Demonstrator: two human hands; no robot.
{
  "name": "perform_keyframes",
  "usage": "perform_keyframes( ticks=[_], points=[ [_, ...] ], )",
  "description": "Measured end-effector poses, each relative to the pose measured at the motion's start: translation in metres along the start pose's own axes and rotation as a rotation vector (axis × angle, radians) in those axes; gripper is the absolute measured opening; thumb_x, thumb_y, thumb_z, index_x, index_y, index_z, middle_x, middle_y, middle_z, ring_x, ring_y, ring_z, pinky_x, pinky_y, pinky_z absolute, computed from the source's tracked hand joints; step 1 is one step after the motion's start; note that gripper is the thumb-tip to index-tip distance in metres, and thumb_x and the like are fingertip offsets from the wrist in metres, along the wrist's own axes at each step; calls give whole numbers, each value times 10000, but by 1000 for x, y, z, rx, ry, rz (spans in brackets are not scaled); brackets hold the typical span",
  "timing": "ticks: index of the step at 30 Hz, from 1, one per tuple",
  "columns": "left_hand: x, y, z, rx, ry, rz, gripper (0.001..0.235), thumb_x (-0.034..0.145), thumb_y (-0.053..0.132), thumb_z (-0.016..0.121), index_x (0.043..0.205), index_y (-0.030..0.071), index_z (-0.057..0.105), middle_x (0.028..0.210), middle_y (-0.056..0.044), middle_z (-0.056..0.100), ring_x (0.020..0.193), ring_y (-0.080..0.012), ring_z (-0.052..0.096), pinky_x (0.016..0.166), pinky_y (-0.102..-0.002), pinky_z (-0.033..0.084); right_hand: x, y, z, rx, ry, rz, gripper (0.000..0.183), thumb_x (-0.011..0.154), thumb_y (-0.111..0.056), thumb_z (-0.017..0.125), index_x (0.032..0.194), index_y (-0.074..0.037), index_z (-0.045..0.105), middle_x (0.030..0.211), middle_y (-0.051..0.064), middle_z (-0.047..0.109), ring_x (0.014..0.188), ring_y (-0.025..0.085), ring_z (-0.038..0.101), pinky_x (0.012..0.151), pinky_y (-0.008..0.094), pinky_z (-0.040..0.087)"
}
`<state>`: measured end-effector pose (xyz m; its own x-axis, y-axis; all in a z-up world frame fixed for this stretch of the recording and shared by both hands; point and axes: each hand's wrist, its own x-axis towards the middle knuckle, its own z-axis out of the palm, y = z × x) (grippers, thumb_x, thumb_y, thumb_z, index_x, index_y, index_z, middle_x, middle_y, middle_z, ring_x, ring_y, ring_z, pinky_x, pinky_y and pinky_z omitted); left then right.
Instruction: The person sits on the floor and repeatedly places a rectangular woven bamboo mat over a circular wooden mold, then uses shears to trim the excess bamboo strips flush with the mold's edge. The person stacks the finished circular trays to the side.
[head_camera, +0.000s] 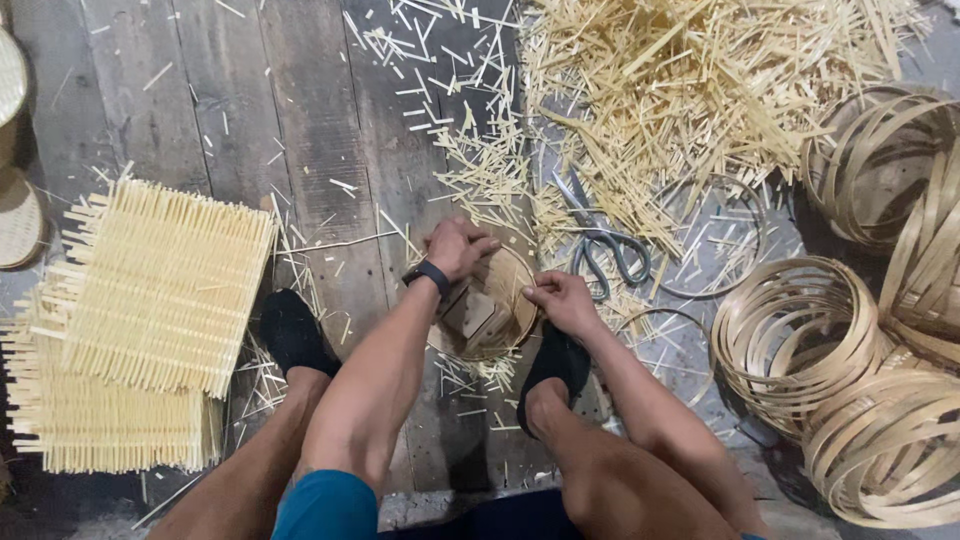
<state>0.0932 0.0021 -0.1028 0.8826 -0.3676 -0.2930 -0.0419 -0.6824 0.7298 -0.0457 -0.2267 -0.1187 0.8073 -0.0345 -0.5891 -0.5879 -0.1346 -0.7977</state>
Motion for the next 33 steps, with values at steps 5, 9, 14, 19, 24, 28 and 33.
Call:
perform_keyframes(
  ticks=[5, 9, 14, 19, 24, 28, 33],
  points=[
    [-4, 15, 3, 92, 47, -126, 279, 731, 413, 853, 906, 197, 863, 874, -119, 735, 918, -314, 668, 819, -478, 462, -3, -7, 1, 58, 69, 137, 262, 831, -160, 840, 970, 47, 760, 791, 83, 754, 632, 122, 690, 545, 271, 574],
    [-1, 11, 3, -41, 1, -131, 282, 815, 402, 792, 1002, 196, 836, 938, -131, 718, 921, -298, 678, 831, -423, 511, -10, -28, 7, 20, 123, 78, 257, 825, -167, 843, 960, 39, 773, 773, 90, 760, 595, 105, 684, 513, 254, 570],
    [-29, -34, -1, 107, 609, -68, 235, 957, 293, 688, 1037, 106, 808, 1036, -150, 756, 960, -350, 689, 858, -450, 530, -23, -45, 2, -226, 132, 150, 336, 835, -206, 857, 963, 56, 689, 708, 119, 714, 552, 183, 668, 489, 300, 535],
    [-94, -114, -10, -322, 188, -563, 365, 799, 369, 800, 980, 52, 811, 886, -170, 801, 761, -226, 755, 711, -368, 585, -26, -22, 0, 83, -22, 272, 288, 855, -194, 809, 937, 40, 662, 716, 90, 700, 575, 168, 695, 493, 308, 585],
    [-104, -134, 6, -326, 246, -653, 366, 694, 342, 889, 946, 83, 832, 864, -90, 817, 756, -176, 767, 711, -329, 601, -22, 1, 8, 84, 29, 210, 258, 871, -203, 795, 928, 18, 677, 740, 66, 704, 577, 149, 696, 488, 281, 573],
    [-99, -130, 7, -173, 233, -726, 322, 718, 369, 884, 924, 124, 851, 837, -85, 799, 723, -171, 740, 723, -328, 577, -31, 1, 13, -35, 100, 136, 260, 894, -192, 807, 950, 22, 671, 738, 109, 691, 601, 168, 646, 508, 293, 521],
    [-116, -122, 12, -775, 184, -699, 352, 885, 383, 766, 1003, 51, 777, 887, -85, 783, 800, -216, 737, 720, -393, 596, -46, -18, 4, 537, -42, 239, 195, 870, -121, 717, 1060, -83, 695, 945, 56, 719, 818, 145, 692, 692, 300, 579]
  ],
)
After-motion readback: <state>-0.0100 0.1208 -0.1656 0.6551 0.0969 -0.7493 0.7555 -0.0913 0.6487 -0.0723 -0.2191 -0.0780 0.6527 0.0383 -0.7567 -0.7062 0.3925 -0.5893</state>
